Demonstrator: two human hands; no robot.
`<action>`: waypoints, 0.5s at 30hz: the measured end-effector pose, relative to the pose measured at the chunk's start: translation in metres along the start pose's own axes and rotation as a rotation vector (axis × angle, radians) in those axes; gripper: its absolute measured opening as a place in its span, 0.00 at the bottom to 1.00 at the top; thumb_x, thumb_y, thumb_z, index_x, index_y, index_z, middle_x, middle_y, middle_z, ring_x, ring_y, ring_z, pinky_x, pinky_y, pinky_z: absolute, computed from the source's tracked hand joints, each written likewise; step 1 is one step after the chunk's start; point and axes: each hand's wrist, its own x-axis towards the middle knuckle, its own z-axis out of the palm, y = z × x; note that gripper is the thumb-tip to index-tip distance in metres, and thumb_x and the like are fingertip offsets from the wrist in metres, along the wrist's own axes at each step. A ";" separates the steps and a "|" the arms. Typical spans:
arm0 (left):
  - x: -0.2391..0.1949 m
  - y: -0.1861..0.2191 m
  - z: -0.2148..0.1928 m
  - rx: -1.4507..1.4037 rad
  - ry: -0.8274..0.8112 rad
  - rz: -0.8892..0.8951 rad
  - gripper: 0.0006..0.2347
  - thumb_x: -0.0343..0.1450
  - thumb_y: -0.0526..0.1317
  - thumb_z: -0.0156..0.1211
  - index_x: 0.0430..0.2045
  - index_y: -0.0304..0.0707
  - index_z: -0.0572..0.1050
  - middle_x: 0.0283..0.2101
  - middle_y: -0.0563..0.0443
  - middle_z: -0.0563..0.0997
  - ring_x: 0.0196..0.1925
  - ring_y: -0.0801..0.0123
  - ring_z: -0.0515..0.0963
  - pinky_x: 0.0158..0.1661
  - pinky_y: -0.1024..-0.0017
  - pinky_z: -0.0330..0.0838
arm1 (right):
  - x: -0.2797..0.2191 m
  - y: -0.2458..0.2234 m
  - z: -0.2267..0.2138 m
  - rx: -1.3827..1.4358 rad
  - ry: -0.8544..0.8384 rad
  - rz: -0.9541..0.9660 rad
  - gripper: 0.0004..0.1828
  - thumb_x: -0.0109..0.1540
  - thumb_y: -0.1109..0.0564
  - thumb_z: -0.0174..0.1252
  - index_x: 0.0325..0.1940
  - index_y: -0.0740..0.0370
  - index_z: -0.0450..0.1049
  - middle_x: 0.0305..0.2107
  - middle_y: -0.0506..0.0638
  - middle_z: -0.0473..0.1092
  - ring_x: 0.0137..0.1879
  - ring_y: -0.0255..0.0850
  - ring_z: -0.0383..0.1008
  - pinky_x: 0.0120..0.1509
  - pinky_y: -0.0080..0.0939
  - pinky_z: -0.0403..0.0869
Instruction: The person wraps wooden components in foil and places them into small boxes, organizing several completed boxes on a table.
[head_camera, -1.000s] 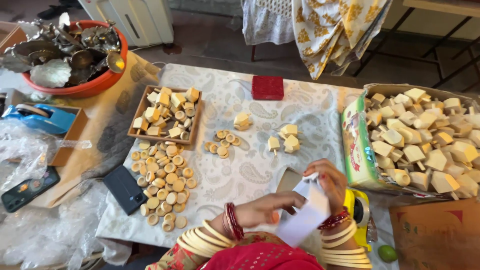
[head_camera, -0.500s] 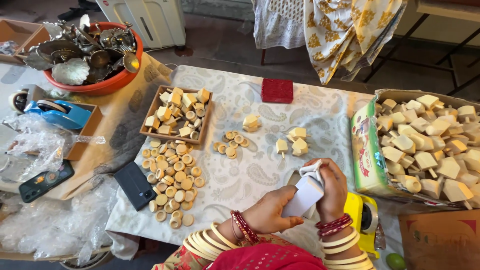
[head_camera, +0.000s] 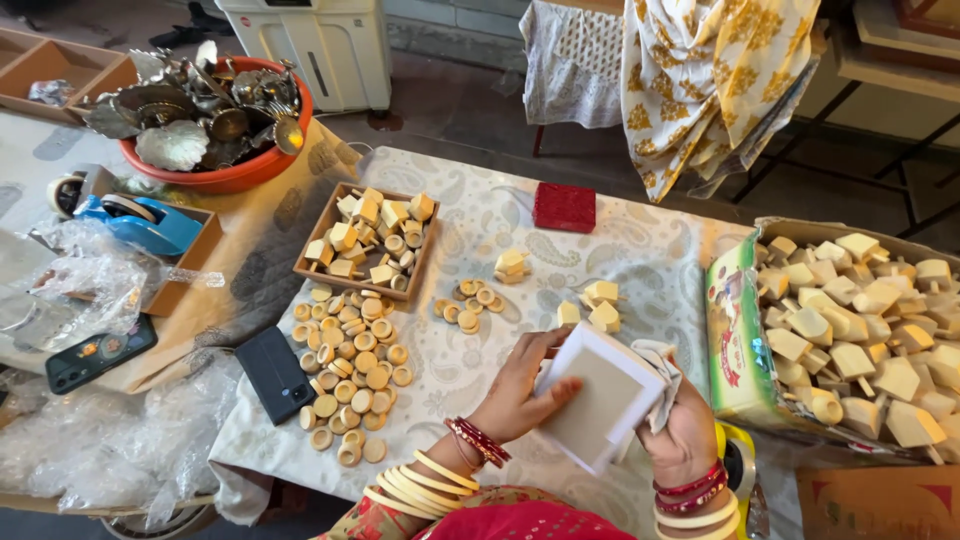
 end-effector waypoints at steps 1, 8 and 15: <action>0.001 -0.002 0.002 0.004 0.004 0.005 0.27 0.70 0.41 0.68 0.64 0.32 0.67 0.57 0.44 0.75 0.60 0.64 0.77 0.61 0.67 0.72 | -0.002 0.006 0.007 -0.001 -0.007 -0.001 0.18 0.69 0.48 0.46 0.54 0.60 0.73 0.45 0.53 0.77 0.51 0.45 0.78 0.55 0.49 0.77; -0.016 -0.044 0.033 -0.508 -0.296 -0.150 0.59 0.62 0.57 0.74 0.78 0.42 0.29 0.79 0.39 0.46 0.81 0.53 0.47 0.75 0.59 0.46 | -0.004 0.054 0.004 -0.116 -0.096 -0.027 0.17 0.66 0.58 0.48 0.59 0.55 0.70 0.43 0.54 0.75 0.45 0.44 0.77 0.46 0.46 0.78; -0.020 -0.034 0.042 -0.627 -0.137 -0.054 0.63 0.61 0.61 0.75 0.75 0.51 0.20 0.80 0.45 0.39 0.82 0.59 0.42 0.76 0.59 0.45 | -0.024 0.069 0.028 -0.499 -0.238 -0.421 0.10 0.66 0.67 0.54 0.52 0.62 0.69 0.43 0.50 0.73 0.47 0.37 0.74 0.50 0.38 0.75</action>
